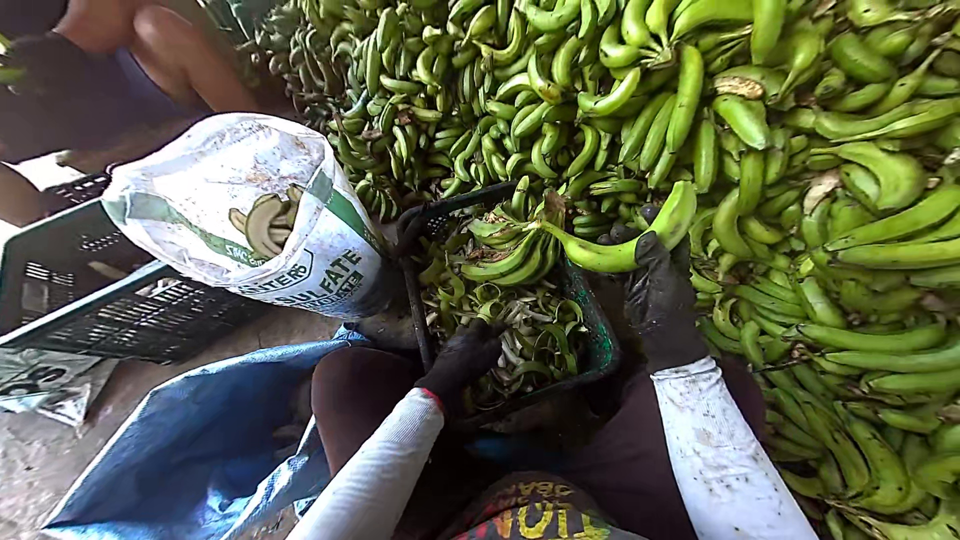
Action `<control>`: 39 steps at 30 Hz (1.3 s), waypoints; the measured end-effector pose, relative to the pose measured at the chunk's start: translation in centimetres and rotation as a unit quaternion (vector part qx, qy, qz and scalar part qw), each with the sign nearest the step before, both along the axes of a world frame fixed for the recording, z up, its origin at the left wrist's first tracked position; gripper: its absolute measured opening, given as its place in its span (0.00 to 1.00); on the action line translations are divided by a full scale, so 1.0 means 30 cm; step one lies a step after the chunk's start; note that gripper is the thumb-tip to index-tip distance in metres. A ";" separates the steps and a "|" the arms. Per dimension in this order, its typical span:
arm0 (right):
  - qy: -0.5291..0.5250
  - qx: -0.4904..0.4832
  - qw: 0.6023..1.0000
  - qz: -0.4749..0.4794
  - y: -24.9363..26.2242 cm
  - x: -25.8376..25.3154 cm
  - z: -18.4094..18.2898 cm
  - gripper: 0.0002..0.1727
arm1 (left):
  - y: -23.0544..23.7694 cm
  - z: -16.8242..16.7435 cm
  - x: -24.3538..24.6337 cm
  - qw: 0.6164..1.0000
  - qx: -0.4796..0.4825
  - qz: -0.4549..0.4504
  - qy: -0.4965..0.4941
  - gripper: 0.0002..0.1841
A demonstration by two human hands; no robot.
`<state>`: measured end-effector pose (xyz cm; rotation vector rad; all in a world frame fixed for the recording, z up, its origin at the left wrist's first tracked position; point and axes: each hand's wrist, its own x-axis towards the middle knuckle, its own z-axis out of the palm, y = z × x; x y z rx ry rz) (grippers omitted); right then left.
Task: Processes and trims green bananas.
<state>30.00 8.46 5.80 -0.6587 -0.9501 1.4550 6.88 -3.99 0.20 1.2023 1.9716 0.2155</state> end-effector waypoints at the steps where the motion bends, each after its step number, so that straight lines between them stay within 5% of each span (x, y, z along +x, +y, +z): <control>1: -0.010 0.007 1.000 -0.004 -0.001 -0.001 -0.003 0.31 | -0.018 0.016 0.005 0.998 0.034 0.029 -0.041 0.29; 5: -0.073 0.007 0.997 -0.010 -0.027 -0.024 -0.019 0.33 | -0.078 0.012 0.038 0.946 0.156 0.143 -0.247 0.35; 11: -0.128 0.039 0.991 -0.007 -0.082 -0.049 -0.042 0.36 | -0.077 0.032 0.152 0.867 0.289 0.061 -0.402 0.29; 17: -0.154 0.061 0.986 -0.002 -0.095 -0.050 -0.050 0.36 | -0.042 0.188 0.235 0.755 0.464 0.024 -0.463 0.35; 19: -0.142 0.056 0.988 0.013 -0.090 -0.049 -0.039 0.36 | -0.044 0.213 0.231 0.759 0.488 0.014 -0.430 0.36; 23: -0.141 0.038 0.989 0.011 -0.081 -0.055 -0.022 0.33 | -0.052 0.182 0.211 0.814 0.413 0.121 -0.391 0.17; 29: -0.153 0.056 0.987 0.018 -0.081 -0.071 -0.031 0.31 | -0.059 0.047 0.197 0.869 0.339 0.128 -0.337 0.28; 34: -0.185 0.056 0.981 0.019 -0.080 -0.063 -0.044 0.34 | -0.050 0.178 0.225 0.773 0.492 0.045 -0.398 0.37; 36: -0.172 0.061 0.982 0.042 -0.080 -0.064 -0.027 0.32 | -0.052 0.210 0.235 0.768 0.488 0.050 -0.412 0.34; 39: -0.065 0.029 0.994 0.084 -0.082 -0.080 0.038 0.30 | -0.064 0.075 0.201 0.881 0.276 0.085 -0.376 0.30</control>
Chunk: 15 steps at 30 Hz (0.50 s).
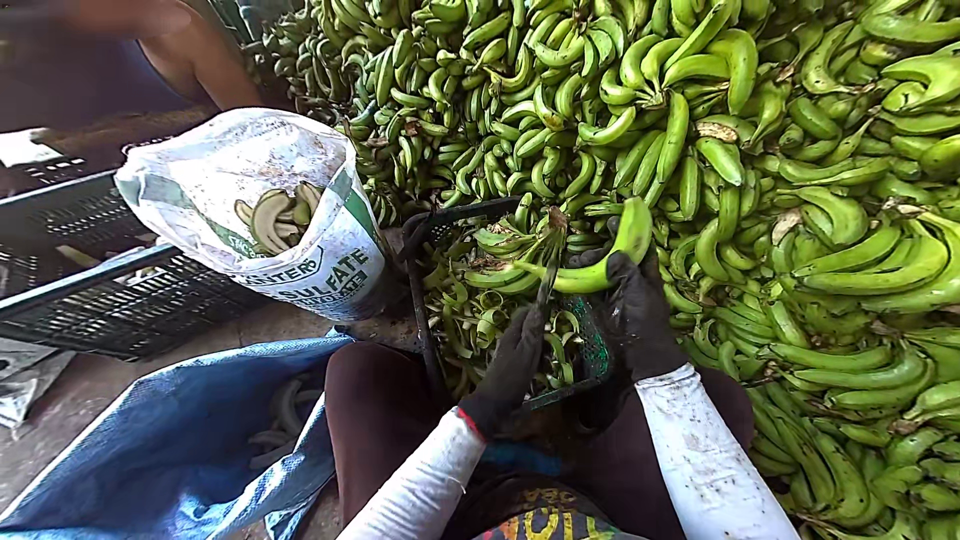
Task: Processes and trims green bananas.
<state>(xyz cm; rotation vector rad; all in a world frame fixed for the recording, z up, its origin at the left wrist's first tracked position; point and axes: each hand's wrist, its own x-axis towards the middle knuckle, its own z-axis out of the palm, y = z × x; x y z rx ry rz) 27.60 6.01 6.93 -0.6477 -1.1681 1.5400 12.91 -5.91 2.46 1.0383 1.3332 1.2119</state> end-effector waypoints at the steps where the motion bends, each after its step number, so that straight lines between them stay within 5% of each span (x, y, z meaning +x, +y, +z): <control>1: 0.040 -0.014 0.999 0.027 0.014 0.001 0.020 0.29 | -0.007 -0.051 -0.014 0.997 -0.066 -0.033 0.004 0.30; 3: 0.085 -0.059 0.993 0.057 0.055 0.009 0.052 0.23 | -0.017 -0.097 -0.026 0.992 -0.111 -0.053 -0.010 0.30; 6: 0.040 -0.156 0.986 0.048 0.080 0.016 0.063 0.18 | -0.014 -0.009 -0.060 0.996 -0.042 -0.027 0.073 0.30; 10: -0.061 -0.174 0.978 0.093 0.103 0.009 0.039 0.27 | 0.015 0.128 -0.111 0.953 0.184 -0.048 0.235 0.25; 15: -0.044 -0.184 0.976 0.105 0.078 -0.048 0.008 0.29 | 0.035 0.113 -0.117 0.915 0.176 -0.045 0.360 0.27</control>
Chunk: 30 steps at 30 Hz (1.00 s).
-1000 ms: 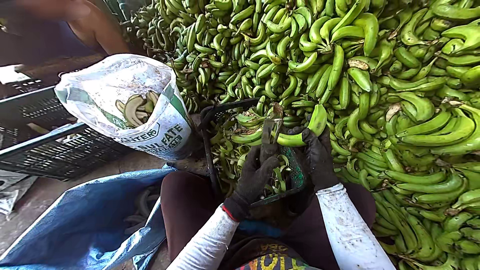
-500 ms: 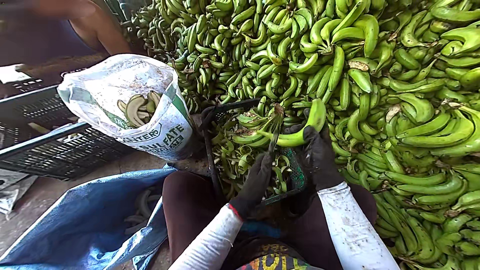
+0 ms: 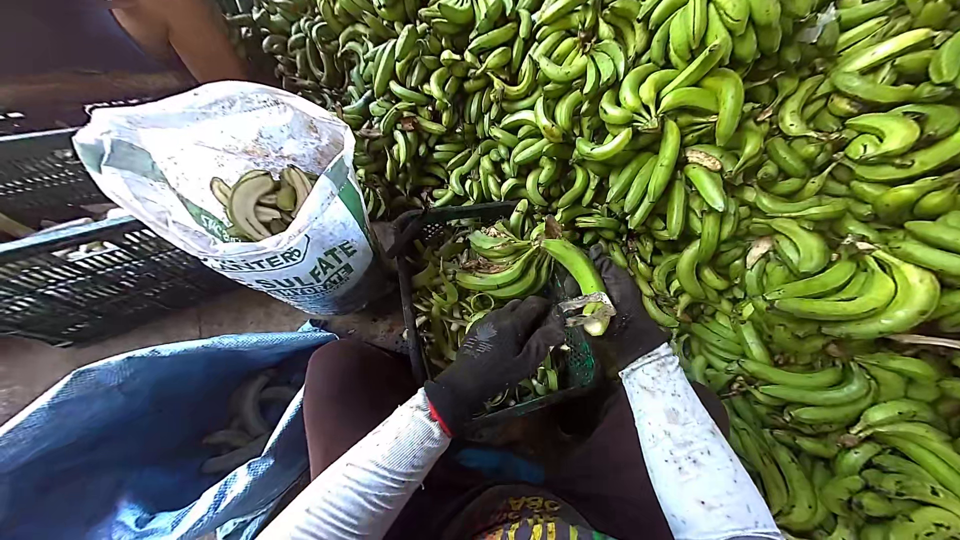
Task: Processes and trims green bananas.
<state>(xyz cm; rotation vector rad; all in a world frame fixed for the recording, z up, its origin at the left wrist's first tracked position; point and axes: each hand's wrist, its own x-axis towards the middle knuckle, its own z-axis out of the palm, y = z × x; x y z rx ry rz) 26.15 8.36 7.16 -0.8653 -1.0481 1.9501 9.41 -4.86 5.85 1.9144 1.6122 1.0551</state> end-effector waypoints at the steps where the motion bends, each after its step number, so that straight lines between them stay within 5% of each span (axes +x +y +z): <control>1: 0.008 0.019 1.000 -0.014 -0.018 -0.015 -0.010 0.27 | 0.010 -0.014 -0.003 1.000 -0.003 0.016 0.008 0.27; 6: -0.031 -0.002 0.997 -0.074 -0.098 -0.100 -0.085 0.25 | 0.095 -0.082 -0.055 0.978 0.014 0.178 0.104 0.25; 10: 0.018 -0.095 0.994 -0.057 -0.125 -0.069 -0.101 0.33 | 0.130 -0.034 -0.180 0.962 -0.010 0.272 -0.017 0.25; 14: 0.087 -0.082 0.991 -0.068 -0.065 0.012 -0.122 0.28 | 0.082 0.021 -0.162 0.985 0.002 0.140 -0.104 0.23; 18: -0.034 0.053 0.988 -0.143 -0.074 -0.003 -0.043 0.22 | 0.026 0.022 -0.035 0.988 -0.056 -0.045 -0.140 0.20; 21: -0.016 0.034 0.992 -0.118 -0.078 -0.012 -0.055 0.25 | 0.031 -0.008 -0.007 0.987 -0.062 -0.079 -0.129 0.21; 26: 0.172 -0.050 0.984 0.011 -0.107 -0.037 -0.247 0.23 | 0.117 -0.129 -0.085 0.992 0.068 0.096 0.043 0.21; 30: 0.123 -0.015 0.992 -0.005 -0.132 -0.056 -0.254 0.20 | 0.123 -0.132 -0.095 0.969 0.123 0.196 0.085 0.25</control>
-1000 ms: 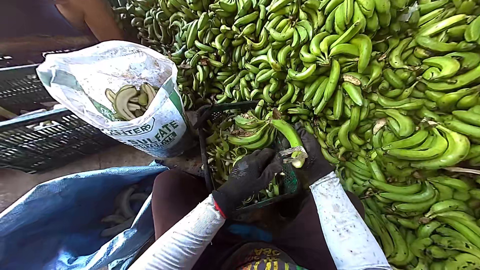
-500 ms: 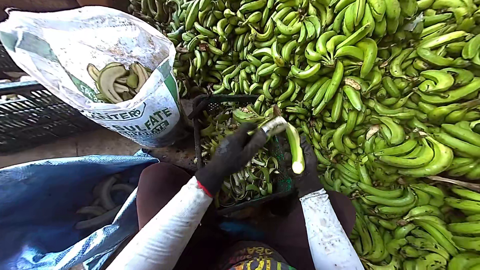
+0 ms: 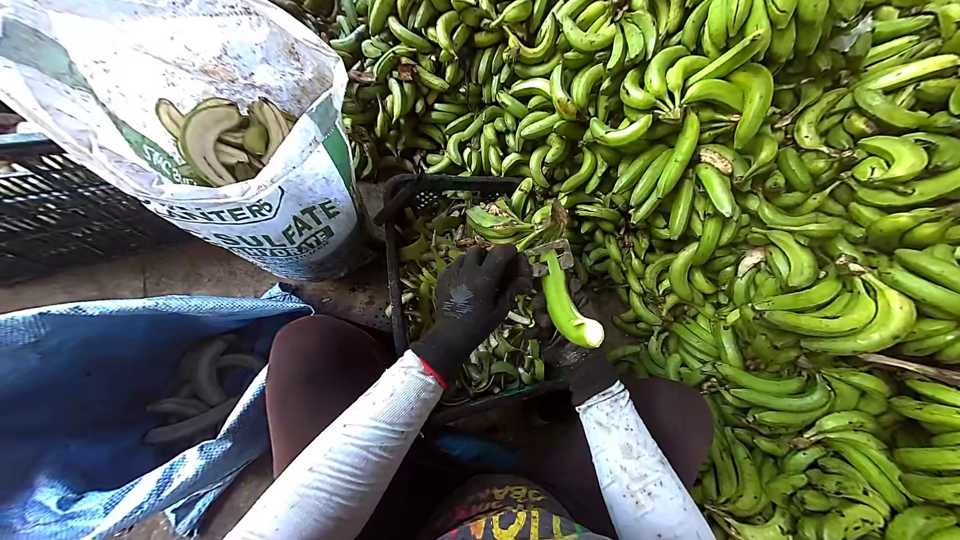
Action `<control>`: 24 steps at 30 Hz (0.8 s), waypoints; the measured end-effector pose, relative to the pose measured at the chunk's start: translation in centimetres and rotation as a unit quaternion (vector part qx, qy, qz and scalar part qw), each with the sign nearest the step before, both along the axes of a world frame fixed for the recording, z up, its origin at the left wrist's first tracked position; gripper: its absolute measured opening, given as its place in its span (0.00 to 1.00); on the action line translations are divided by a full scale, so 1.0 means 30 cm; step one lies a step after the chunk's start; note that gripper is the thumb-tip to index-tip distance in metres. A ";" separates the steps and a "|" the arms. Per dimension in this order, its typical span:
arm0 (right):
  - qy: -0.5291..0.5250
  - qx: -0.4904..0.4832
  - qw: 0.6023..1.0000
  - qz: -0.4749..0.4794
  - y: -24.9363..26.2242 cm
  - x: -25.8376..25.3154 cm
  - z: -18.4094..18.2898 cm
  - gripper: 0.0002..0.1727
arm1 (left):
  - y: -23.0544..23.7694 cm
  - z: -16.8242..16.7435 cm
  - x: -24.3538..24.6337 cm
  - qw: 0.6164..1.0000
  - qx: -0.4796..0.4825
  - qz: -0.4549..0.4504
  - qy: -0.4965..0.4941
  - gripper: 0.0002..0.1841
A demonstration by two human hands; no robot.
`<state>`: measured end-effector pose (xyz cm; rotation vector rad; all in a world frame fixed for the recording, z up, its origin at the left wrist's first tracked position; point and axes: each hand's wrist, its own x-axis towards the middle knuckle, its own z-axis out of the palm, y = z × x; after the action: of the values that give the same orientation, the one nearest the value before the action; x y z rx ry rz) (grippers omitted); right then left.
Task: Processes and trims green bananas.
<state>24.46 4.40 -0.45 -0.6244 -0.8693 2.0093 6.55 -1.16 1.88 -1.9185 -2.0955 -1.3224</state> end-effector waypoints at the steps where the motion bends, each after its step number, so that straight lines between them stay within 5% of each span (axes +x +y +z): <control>1: -0.025 0.034 0.999 -0.005 0.013 0.009 -0.001 0.18 | -0.003 0.008 0.006 1.000 0.000 0.001 0.002 0.25; 4: -0.090 0.104 0.990 -0.029 0.052 0.024 0.017 0.19 | 0.011 0.023 0.015 1.000 0.019 0.000 0.022 0.24; 6: -0.064 0.038 0.997 -0.004 0.058 0.004 0.030 0.25 | 0.027 0.027 0.003 1.000 0.013 0.005 0.023 0.24; 11: -0.111 0.111 0.987 0.044 0.029 0.021 0.009 0.23 | 0.061 0.095 -0.151 0.977 -0.081 0.063 -0.189 0.25; 14: -0.091 0.087 0.992 -0.026 0.066 0.042 0.060 0.28 | 0.000 0.134 -0.116 0.976 -0.071 -0.048 -0.201 0.23; 18: -0.137 0.226 0.947 -0.183 0.092 0.044 0.178 0.25 | -0.091 0.147 0.054 0.951 -0.088 -0.200 -0.217 0.20; 22: -0.166 0.322 0.883 -0.299 0.097 0.017 0.253 0.28 | -0.147 0.149 0.121 0.956 -0.073 -0.198 -0.202 0.21; 24: -0.174 0.307 0.894 -0.276 0.087 0.019 0.249 0.29 | -0.138 0.137 0.110 0.965 -0.074 -0.184 -0.171 0.21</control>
<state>25.02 7.01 7.03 -0.7596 -1.2917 1.0395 9.84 -5.29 6.00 -2.3849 -2.0983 -1.7217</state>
